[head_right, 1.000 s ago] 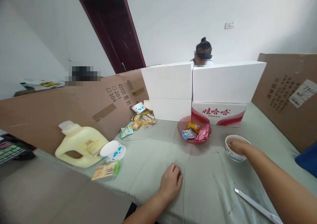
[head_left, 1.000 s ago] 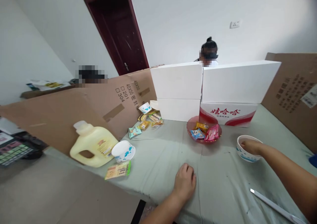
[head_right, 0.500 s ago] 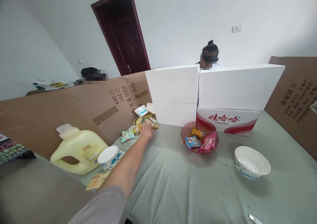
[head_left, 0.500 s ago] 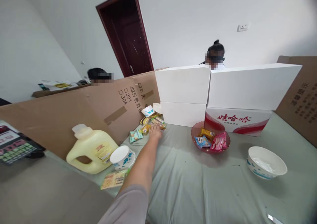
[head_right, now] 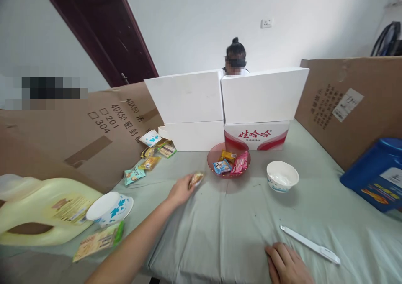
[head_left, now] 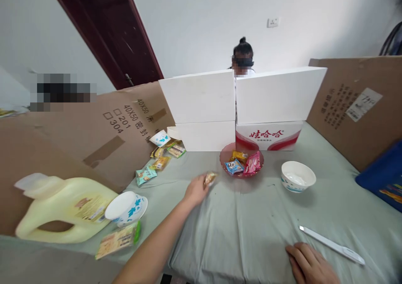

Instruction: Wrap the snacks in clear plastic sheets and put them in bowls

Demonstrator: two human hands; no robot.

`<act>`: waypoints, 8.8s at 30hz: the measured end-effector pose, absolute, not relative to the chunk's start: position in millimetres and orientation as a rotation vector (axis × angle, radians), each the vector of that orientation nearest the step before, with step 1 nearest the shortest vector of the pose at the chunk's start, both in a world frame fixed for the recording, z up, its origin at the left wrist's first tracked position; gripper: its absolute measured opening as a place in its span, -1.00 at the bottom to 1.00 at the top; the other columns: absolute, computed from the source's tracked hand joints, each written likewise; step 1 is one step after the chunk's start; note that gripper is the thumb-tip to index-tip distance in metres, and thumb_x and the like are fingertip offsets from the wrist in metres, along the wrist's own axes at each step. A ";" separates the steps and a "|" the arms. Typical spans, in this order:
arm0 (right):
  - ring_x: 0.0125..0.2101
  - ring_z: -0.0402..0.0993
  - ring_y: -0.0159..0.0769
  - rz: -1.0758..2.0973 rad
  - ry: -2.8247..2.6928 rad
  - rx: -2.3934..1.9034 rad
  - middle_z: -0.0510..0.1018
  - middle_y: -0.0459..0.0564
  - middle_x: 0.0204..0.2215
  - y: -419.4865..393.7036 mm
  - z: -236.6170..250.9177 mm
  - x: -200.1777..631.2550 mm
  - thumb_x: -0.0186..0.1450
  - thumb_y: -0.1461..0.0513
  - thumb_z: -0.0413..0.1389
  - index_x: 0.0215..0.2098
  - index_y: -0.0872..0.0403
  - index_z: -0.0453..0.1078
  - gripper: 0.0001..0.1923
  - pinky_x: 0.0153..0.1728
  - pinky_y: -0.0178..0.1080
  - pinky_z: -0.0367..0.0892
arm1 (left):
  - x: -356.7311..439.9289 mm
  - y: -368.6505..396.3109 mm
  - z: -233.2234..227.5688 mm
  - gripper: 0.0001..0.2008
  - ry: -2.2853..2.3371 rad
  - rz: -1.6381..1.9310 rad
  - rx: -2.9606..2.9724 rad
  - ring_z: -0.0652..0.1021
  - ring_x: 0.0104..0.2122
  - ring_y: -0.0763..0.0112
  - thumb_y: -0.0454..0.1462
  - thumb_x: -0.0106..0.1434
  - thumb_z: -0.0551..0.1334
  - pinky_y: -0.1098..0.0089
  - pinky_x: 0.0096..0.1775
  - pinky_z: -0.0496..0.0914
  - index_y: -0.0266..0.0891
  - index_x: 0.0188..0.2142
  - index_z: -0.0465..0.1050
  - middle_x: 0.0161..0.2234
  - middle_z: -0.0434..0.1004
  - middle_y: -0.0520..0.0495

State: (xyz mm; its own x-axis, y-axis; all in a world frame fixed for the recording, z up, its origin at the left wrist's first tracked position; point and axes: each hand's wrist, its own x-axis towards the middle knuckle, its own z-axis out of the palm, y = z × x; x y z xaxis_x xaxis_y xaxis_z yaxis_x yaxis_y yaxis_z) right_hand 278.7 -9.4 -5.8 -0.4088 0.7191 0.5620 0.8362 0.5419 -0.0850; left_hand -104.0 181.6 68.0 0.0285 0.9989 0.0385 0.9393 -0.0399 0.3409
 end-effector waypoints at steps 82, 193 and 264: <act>-0.12 0.38 -0.14 -0.091 -1.783 -1.278 0.48 0.06 -0.22 -16.6 55.1 253.8 0.34 0.23 0.01 -0.10 0.01 0.33 -0.82 -0.07 -0.03 0.30 | -1.0 32.3 32.7 -0.80 0.947 1.182 2.510 0.49 -0.21 0.25 -0.40 0.21 0.07 0.18 -0.10 0.39 -0.14 -0.27 0.42 -0.28 0.50 -0.10; -0.09 0.48 -0.20 0.266 -2.350 -1.204 0.58 -0.01 -0.13 -50.5 22.7 289.3 0.35 0.24 -0.02 -0.06 -0.07 0.43 -0.74 -0.04 -0.12 0.38 | -87.0 -6.9 57.5 -0.76 0.928 0.598 2.416 0.58 -0.18 0.29 -0.38 0.31 0.08 0.25 -0.07 0.46 -0.11 -0.16 0.47 -0.25 0.59 -0.08; -0.36 0.56 -0.16 0.074 -2.022 -1.997 0.60 0.05 -0.27 39.6 18.7 239.8 0.36 0.18 -0.09 0.13 0.13 0.22 -0.60 -0.44 -0.21 0.32 | -25.6 45.5 43.6 -0.68 1.128 0.611 2.777 0.38 0.12 0.12 -0.29 0.27 0.17 0.06 0.10 0.31 -0.21 0.02 0.38 0.06 0.44 -0.18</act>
